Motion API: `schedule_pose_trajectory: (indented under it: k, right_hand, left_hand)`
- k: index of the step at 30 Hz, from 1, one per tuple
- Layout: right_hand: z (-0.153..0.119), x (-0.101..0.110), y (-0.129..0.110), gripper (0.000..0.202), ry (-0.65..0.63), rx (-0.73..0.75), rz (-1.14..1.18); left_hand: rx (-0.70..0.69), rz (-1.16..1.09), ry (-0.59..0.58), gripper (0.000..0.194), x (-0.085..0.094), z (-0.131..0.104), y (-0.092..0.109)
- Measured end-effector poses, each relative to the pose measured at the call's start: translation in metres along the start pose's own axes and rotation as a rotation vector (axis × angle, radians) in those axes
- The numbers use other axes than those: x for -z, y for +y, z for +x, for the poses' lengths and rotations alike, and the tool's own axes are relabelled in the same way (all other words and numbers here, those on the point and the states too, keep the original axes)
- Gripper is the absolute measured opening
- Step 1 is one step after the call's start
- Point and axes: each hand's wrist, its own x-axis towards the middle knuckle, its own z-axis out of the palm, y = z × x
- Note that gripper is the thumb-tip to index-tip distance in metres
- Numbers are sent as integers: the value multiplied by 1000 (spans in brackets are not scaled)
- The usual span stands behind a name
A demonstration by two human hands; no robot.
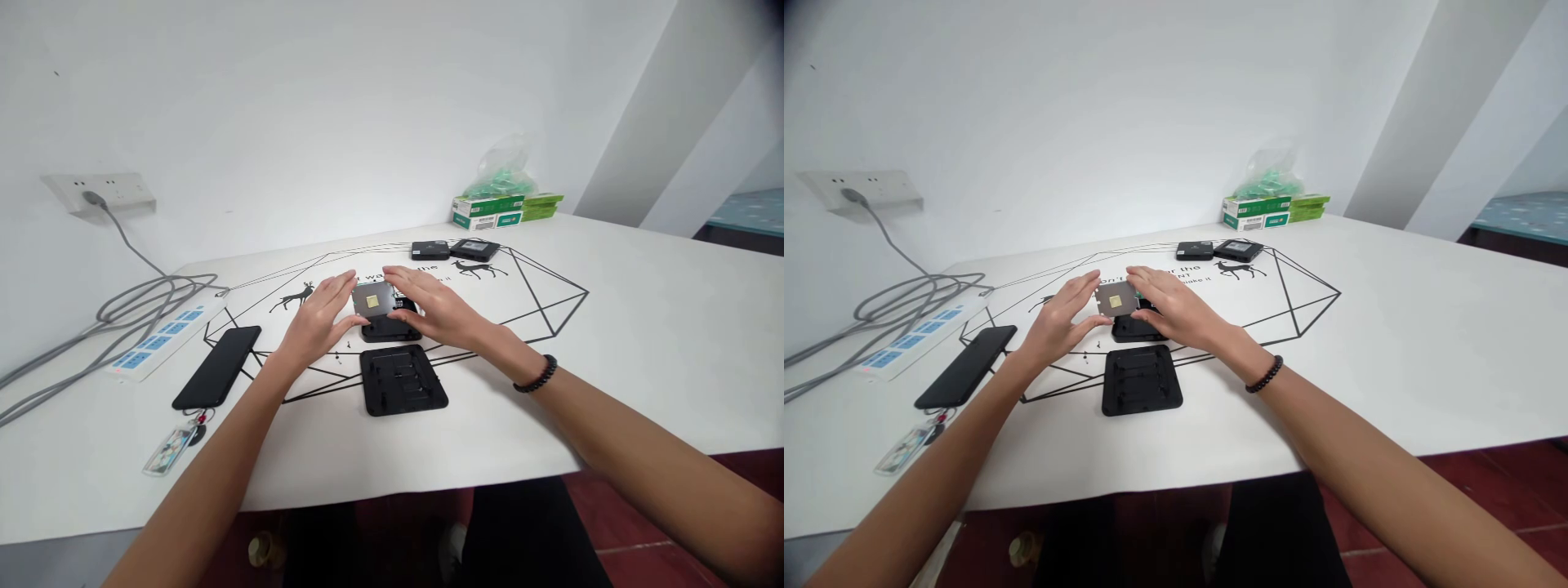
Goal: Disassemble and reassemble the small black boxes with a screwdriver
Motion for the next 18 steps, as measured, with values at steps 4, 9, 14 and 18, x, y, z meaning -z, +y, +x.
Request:
schedule_pose_trajectory:
  k: [4,9,14,18]
  right_hand:
    - [0,0,-1,63,-9,-10,-38]
    - [0,-1,0,60,3,2,-47]
    - [-2,-3,1,58,1,-17,-76]
    - [-2,-3,-1,61,2,-30,-55]
  left_hand:
    - [-25,33,28,71,-3,1,0]
    - [-51,67,43,75,-6,0,0]
    - [-64,126,37,74,-6,0,-1]
    - [-71,148,33,72,-6,1,-1]
